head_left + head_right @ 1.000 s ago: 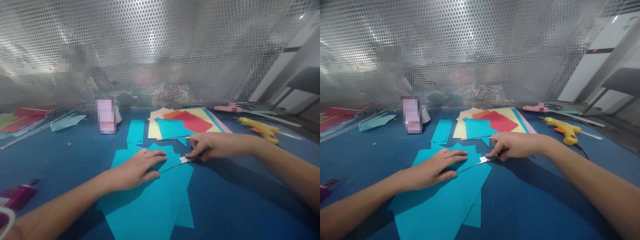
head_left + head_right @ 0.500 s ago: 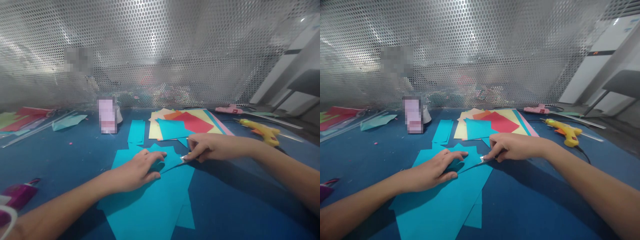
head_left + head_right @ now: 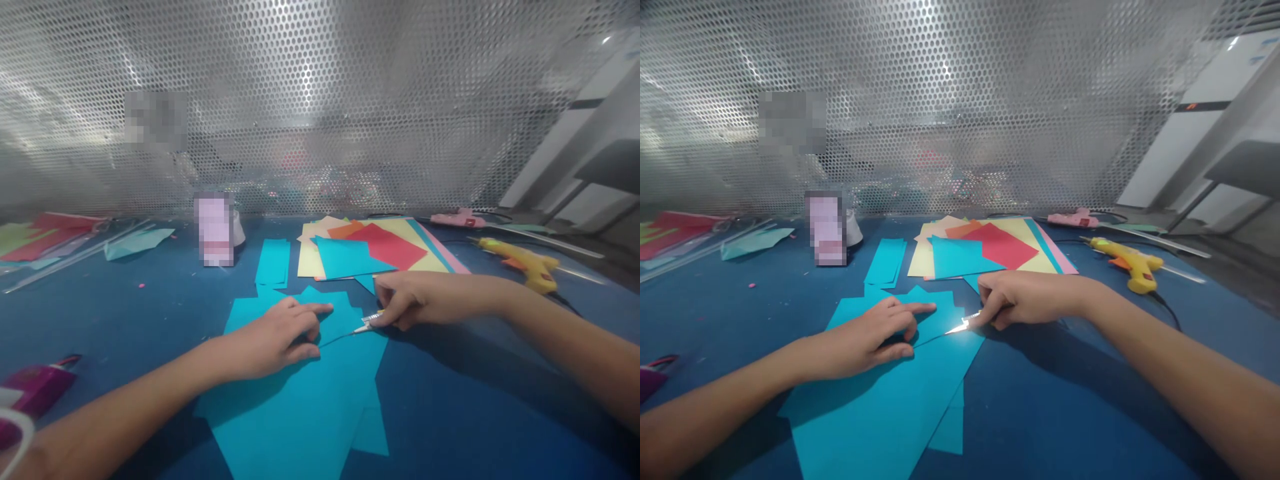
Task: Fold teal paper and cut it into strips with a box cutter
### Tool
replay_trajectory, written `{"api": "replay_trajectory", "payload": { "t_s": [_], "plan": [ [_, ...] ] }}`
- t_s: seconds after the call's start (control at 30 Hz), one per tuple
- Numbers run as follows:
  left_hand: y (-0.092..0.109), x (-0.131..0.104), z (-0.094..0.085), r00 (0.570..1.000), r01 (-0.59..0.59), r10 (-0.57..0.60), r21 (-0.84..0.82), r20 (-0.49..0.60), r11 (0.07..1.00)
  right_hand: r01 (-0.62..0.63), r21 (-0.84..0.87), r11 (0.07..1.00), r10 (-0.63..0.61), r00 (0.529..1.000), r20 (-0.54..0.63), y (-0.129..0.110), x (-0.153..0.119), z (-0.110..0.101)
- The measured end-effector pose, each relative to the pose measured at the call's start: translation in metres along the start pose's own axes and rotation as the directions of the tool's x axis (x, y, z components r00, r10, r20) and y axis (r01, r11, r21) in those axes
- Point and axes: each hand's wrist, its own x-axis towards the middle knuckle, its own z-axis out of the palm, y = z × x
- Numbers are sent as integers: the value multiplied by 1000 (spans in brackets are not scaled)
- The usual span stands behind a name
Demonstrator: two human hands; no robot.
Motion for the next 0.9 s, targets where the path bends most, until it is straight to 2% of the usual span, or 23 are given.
{"api": "replay_trajectory", "payload": {
  "t_s": [0.17, 0.33, 0.53, 0.7, 0.9],
  "plan": [
    [-3, -3, -15, 992, -33, 34, -17, 120, 999, 6, 5, 1000, -6, 1000, 11, 1, 0, 0],
    [-6, -5, -18, 984, -67, 68, -10, 162, 998, 51, -6, 999, -51, 998, -27, -2, 3, 5],
    [-6, -7, -17, 986, -66, 67, -14, 155, 998, 10, 33, 999, -9, 999, -49, -16, 4, 8],
    [-7, -7, -18, 984, -55, 59, -27, 170, 998, 27, -39, 999, -27, 999, -16, -17, 3, 4],
    [-8, -6, -18, 980, -49, 61, -63, 190, 997, 67, -83, 994, -71, 996, -50, -16, 7, 9]
  ]
}}
